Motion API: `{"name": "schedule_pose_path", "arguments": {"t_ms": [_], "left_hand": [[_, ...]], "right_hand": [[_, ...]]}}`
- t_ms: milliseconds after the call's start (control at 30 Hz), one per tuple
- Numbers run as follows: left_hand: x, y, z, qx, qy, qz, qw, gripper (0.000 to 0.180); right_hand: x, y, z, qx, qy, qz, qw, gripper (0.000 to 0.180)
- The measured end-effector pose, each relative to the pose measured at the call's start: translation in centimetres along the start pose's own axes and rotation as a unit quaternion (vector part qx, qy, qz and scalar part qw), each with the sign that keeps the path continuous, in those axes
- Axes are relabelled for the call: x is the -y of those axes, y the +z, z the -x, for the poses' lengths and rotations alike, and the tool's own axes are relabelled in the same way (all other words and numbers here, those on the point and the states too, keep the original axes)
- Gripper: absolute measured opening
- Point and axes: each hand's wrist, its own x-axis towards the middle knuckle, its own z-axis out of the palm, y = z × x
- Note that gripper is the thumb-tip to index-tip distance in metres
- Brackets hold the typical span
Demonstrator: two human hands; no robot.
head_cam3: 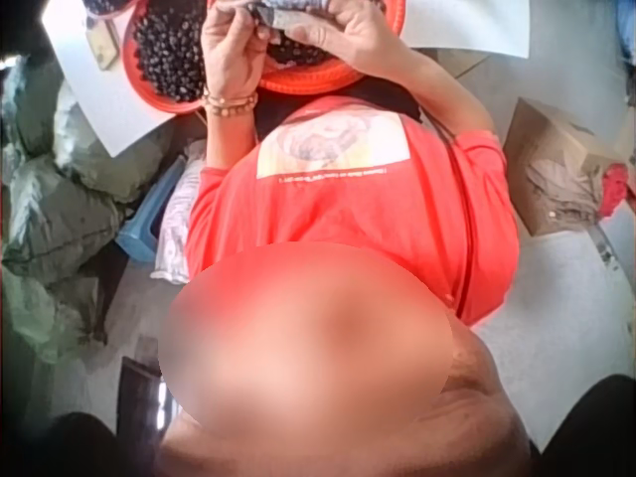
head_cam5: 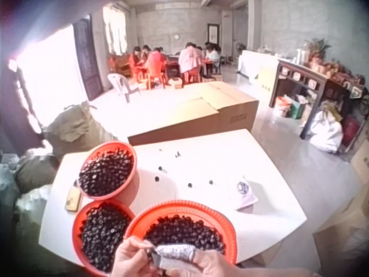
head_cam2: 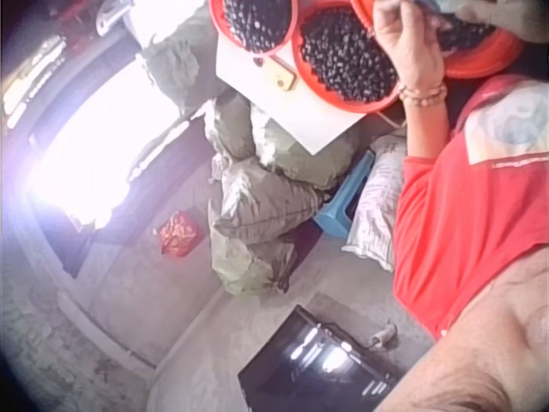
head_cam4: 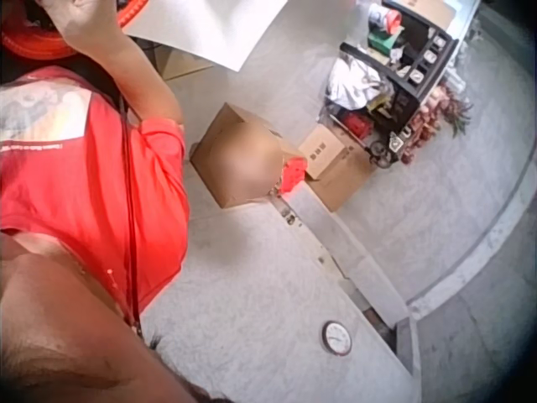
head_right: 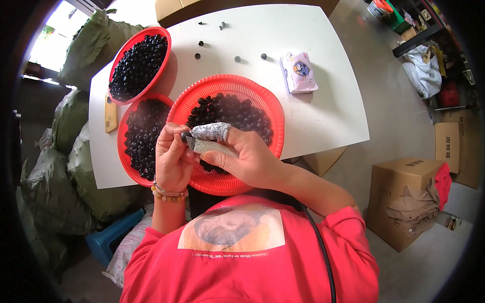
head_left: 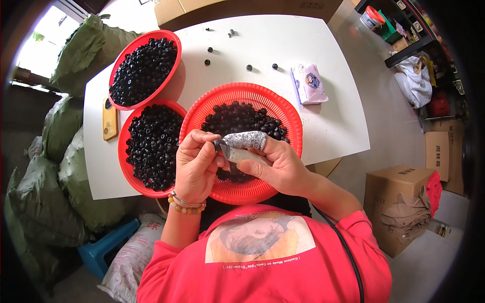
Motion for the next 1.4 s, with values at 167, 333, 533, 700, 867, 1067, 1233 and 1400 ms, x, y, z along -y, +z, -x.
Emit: {"name": "schedule_pose_path", "arguments": {"t_ms": [167, 333, 533, 700, 867, 1067, 1233, 1400], "left_hand": [[-0.2, 0.3, 0.0, -0.004, -0.010, -0.004, 1.000, 0.010], [-0.3, 0.3, -0.1, 0.004, -0.018, -0.008, 1.000, 0.010], [-0.4, 0.3, -0.1, 0.002, -0.033, -0.012, 0.999, 0.011], [-0.2, 0.1, -0.1, -0.001, -0.009, -0.043, 0.999, 0.010], [0.2, 0.1, -0.2, -0.009, 0.003, -0.053, 0.999, 0.010], [-0.1, -0.3, -0.5, -0.001, -0.060, 0.048, 0.997, 0.012], [-0.1, -0.2, -0.4, 0.002, -0.058, 0.078, 0.995, 0.012], [-0.1, -0.1, -0.3, 0.006, -0.069, 0.057, 0.996, 0.011]], "right_hand": [[0.4, 0.0, 0.1, 0.002, 0.010, -0.006, 1.000, 0.032], [0.4, -0.1, 0.1, 0.003, -0.008, 0.017, 1.000, 0.031], [-0.3, 0.1, 0.2, -0.009, -0.001, 0.016, 1.000, 0.031], [-0.3, 0.4, 0.4, -0.023, 0.018, -0.007, 1.000, 0.030], [-0.4, 0.6, 0.2, -0.035, 0.044, -0.052, 0.997, 0.032], [1.1, 0.4, -0.2, -0.005, 0.044, -0.070, 0.997, 0.032], [1.0, 0.1, -0.1, -0.005, 0.002, 0.014, 1.000, 0.033], [0.9, 0.0, -0.2, 0.021, -0.002, -0.004, 1.000, 0.035]]}}
